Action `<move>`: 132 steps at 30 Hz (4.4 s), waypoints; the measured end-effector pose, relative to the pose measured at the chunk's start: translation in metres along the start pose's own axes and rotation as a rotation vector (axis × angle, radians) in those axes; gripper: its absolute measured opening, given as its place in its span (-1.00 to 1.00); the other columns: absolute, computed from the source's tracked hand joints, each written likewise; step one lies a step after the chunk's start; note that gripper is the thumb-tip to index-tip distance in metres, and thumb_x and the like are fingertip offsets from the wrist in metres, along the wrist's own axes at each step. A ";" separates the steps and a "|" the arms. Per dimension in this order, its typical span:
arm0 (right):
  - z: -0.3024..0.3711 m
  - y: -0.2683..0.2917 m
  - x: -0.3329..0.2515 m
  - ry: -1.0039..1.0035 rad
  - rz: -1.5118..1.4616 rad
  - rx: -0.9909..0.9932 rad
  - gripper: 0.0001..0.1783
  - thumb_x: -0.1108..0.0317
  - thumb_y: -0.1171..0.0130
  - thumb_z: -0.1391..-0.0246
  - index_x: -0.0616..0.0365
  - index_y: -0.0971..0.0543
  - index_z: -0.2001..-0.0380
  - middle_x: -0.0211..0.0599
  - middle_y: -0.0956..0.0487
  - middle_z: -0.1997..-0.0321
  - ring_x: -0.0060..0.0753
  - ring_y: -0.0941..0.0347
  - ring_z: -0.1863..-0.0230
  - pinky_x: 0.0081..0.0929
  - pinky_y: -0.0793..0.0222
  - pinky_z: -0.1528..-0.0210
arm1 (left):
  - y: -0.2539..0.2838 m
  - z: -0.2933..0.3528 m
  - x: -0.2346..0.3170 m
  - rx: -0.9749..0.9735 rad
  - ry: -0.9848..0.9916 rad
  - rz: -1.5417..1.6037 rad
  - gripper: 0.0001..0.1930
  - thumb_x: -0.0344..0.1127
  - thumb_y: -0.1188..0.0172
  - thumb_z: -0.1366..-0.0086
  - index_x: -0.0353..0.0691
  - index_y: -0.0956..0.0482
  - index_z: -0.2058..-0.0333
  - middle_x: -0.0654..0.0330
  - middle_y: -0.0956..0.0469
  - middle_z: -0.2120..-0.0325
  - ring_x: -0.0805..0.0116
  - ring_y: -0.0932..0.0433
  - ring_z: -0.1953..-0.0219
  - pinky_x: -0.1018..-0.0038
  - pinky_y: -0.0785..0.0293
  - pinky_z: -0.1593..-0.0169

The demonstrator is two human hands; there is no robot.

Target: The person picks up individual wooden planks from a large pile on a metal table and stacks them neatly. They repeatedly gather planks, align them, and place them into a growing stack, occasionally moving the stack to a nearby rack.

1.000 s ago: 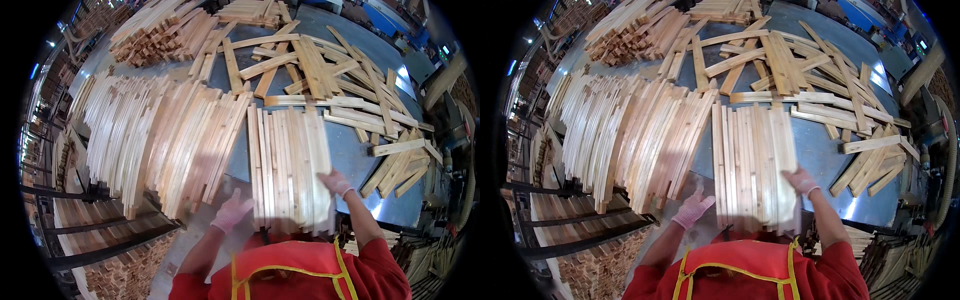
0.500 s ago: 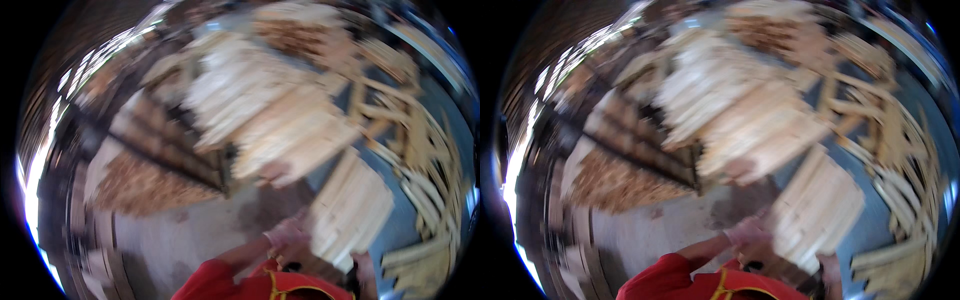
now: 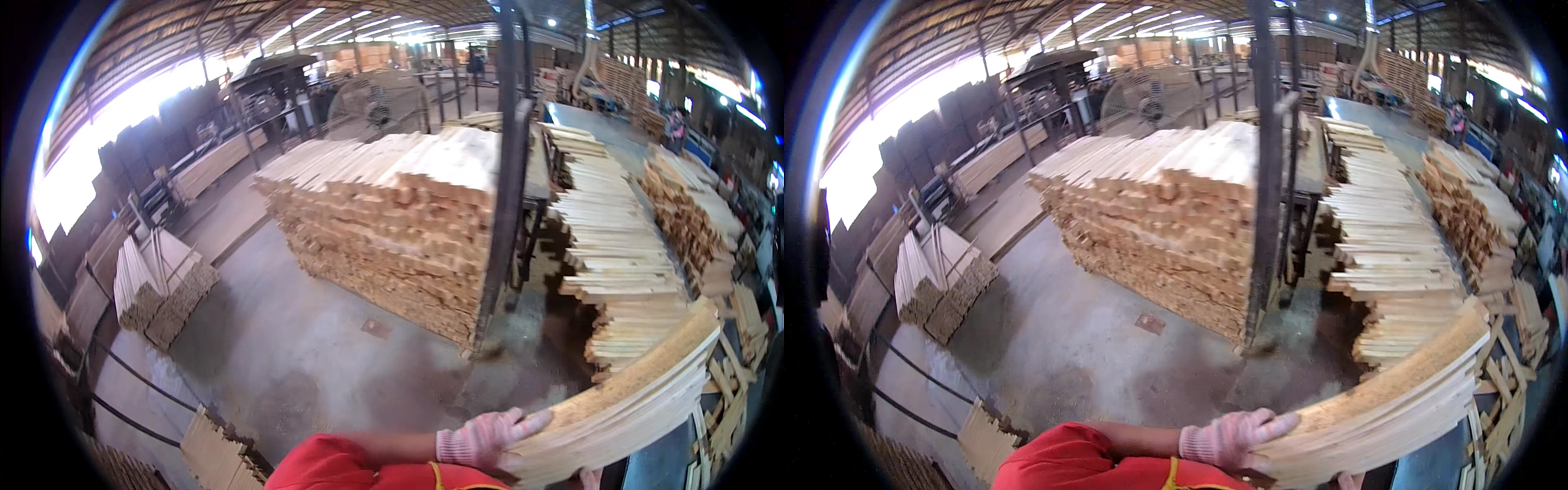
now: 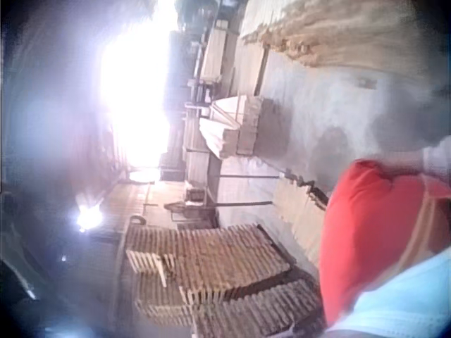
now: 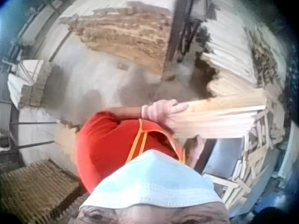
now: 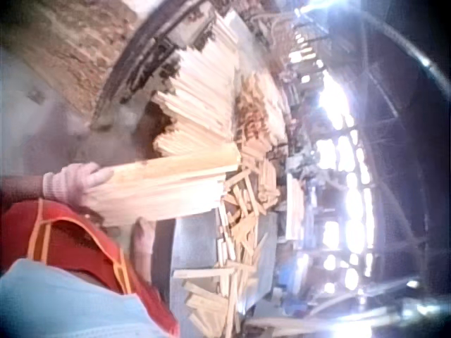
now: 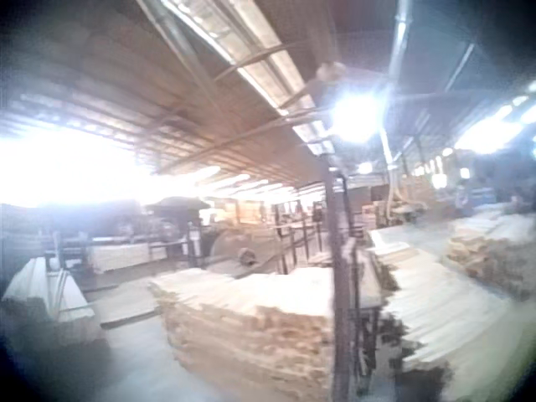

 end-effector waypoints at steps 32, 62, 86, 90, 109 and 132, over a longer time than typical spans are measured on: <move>0.002 -1.149 -0.091 -0.063 -0.075 -1.611 -0.27 0.24 -0.40 -0.30 0.18 -0.36 -0.43 -0.27 -0.56 -0.27 -0.46 -0.47 -0.22 -0.39 -0.42 -0.32 | 0.743 0.364 -0.406 1.108 0.640 -0.084 0.24 -0.07 -0.70 0.04 -0.34 -0.12 -0.51 0.03 -0.51 -0.27 0.28 -0.51 -0.26 0.31 -0.46 -0.33; -0.056 -0.880 -0.079 0.373 0.883 -0.538 -0.09 0.03 -0.27 -0.17 0.12 -0.30 -0.53 0.04 -0.66 -0.10 0.07 -0.61 -0.13 -0.17 -0.51 -0.21 | 0.835 0.012 -0.787 0.433 0.520 -0.582 -0.21 0.16 -0.28 -0.41 -0.24 -0.39 -0.42 -0.13 -0.39 -0.40 -0.20 -0.31 -0.43 0.04 -0.14 -0.52; 0.063 -0.176 0.103 -0.469 0.386 0.427 -0.11 -0.02 -0.31 -0.25 0.04 -0.28 -0.55 0.06 -0.60 -0.31 0.00 -0.59 -0.27 -0.25 -0.47 -0.33 | -0.130 -0.199 -0.130 -0.698 -0.889 -0.448 -0.16 0.13 -0.38 -0.24 -0.14 -0.39 -0.41 0.03 -0.43 -0.35 0.02 -0.34 -0.42 0.08 -0.25 -0.45; 0.042 -0.058 0.088 -0.549 0.449 0.482 -0.10 -0.05 -0.31 -0.24 0.06 -0.29 -0.54 0.09 -0.61 -0.32 0.01 -0.59 -0.28 -0.25 -0.48 -0.33 | -0.230 -0.250 -0.049 -0.783 -0.931 -0.478 -0.15 0.15 -0.35 -0.26 -0.15 -0.37 -0.42 0.04 -0.41 -0.36 0.01 -0.31 -0.44 0.10 -0.25 -0.45; -0.031 0.489 -0.054 -0.656 1.146 0.991 0.08 0.12 -0.50 0.12 0.10 -0.27 -0.48 0.01 -0.50 -0.35 0.13 -0.44 -0.35 -0.07 -0.39 -0.36 | -0.542 -0.434 0.082 -0.965 -0.087 0.143 -0.09 0.13 -0.31 -0.32 -0.34 -0.25 -0.47 -0.16 -0.40 -0.37 -0.10 -0.44 -0.36 0.21 -0.33 -0.44; -0.105 0.412 -0.032 -0.320 0.311 0.741 -0.47 0.26 -0.36 -0.05 0.18 -0.63 -0.12 -0.27 -0.71 0.22 -0.38 -0.59 0.22 -0.33 -0.56 0.11 | -0.439 -0.461 0.031 -0.637 -0.011 -0.688 -0.27 0.00 -0.23 -0.35 0.04 -0.31 -0.46 0.16 -0.65 -0.04 0.07 -0.70 0.03 0.10 -0.59 -0.01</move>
Point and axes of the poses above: each hand's wrist, its own z-axis away from the middle knuckle, its own y-axis out of the back of the hand, x = y × z, the point moved 10 cm from there along -z, towards the middle knuckle
